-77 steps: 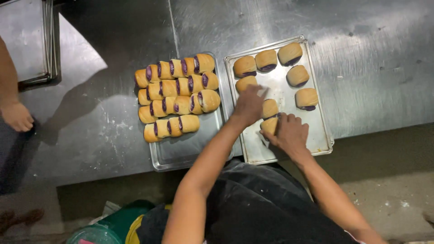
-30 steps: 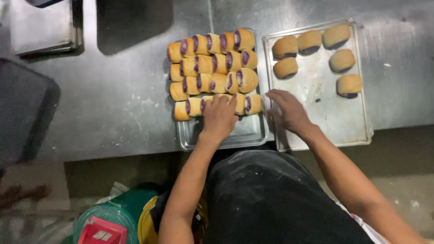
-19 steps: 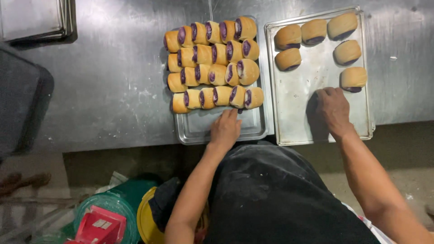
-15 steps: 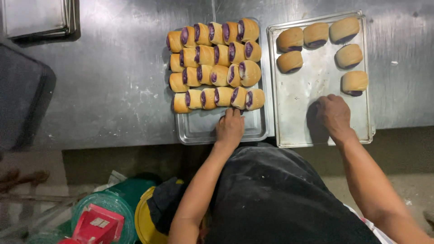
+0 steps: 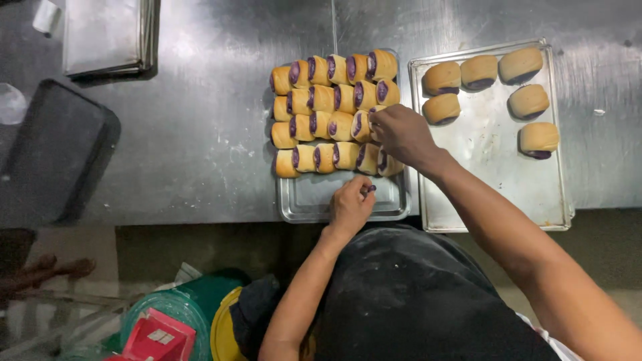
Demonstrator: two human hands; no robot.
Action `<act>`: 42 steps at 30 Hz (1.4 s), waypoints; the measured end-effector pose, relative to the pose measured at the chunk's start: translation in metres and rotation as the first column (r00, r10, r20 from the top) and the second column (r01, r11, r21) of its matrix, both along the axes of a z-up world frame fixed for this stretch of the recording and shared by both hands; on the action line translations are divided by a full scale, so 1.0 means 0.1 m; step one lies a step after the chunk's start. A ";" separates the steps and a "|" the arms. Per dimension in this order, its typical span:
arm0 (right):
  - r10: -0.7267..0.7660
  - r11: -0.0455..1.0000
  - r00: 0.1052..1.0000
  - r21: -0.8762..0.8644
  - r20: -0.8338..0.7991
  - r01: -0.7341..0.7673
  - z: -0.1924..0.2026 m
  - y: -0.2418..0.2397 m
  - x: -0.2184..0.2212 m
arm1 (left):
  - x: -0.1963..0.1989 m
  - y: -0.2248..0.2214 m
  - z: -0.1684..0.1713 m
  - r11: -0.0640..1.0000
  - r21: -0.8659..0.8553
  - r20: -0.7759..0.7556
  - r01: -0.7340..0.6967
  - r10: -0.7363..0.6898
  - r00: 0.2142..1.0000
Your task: Transferring and organizing baked bread rolls between different baking trays on a preparation table.
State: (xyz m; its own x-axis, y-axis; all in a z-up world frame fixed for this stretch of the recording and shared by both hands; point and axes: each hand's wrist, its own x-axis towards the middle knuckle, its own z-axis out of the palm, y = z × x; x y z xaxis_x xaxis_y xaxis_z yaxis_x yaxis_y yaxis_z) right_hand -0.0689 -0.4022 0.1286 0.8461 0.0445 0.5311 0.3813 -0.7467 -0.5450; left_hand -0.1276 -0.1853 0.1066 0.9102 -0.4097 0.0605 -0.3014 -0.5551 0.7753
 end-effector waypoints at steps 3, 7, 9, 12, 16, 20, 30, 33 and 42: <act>0.063 0.903 0.994 -0.420 -0.084 -0.093 -0.01 0.07 0.22 | 0.17 0.07 0.21 0.995 -0.022 -0.084 -0.101 0.099 0.992; 0.056 0.758 0.973 -0.625 -0.225 -0.188 0.13 0.08 0.21 | 0.56 0.08 0.25 0.985 -0.107 0.095 -0.135 0.146 0.985; 0.048 0.695 0.961 -0.681 -0.274 -0.229 0.09 0.03 0.17 | 0.75 0.02 0.19 0.992 -0.060 0.289 -0.112 0.125 0.949; 0.137 0.777 0.976 -0.593 -0.169 -0.212 -0.07 -0.10 0.15 | 0.97 -0.16 0.23 0.993 -0.007 0.367 -0.118 0.113 0.923; 0.134 0.780 0.975 -0.587 -0.179 -0.215 0.10 -0.11 0.08 | 1.17 -0.33 0.14 0.992 0.061 0.329 -0.107 0.081 0.941; 0.097 0.825 0.979 -0.536 -0.180 -0.180 0.11 -0.18 0.00 | 1.17 -0.42 0.21 0.996 -0.014 0.214 -0.086 0.087 0.973; 0.169 0.974 0.979 -0.132 -0.114 -0.183 -0.31 -0.29 -0.07 | 1.07 -0.63 0.00 0.997 -0.074 0.253 0.011 0.008 0.967; 0.136 0.990 0.984 -0.009 -0.113 -0.138 -0.47 -0.29 -0.08 | 0.96 -0.65 0.07 1.000 -0.003 0.265 0.026 -0.024 0.964; -0.221 0.965 0.971 0.123 -0.094 0.231 -0.78 -1.29 -0.76 | 0.78 -0.54 0.23 0.972 0.234 0.246 0.002 -0.061 0.967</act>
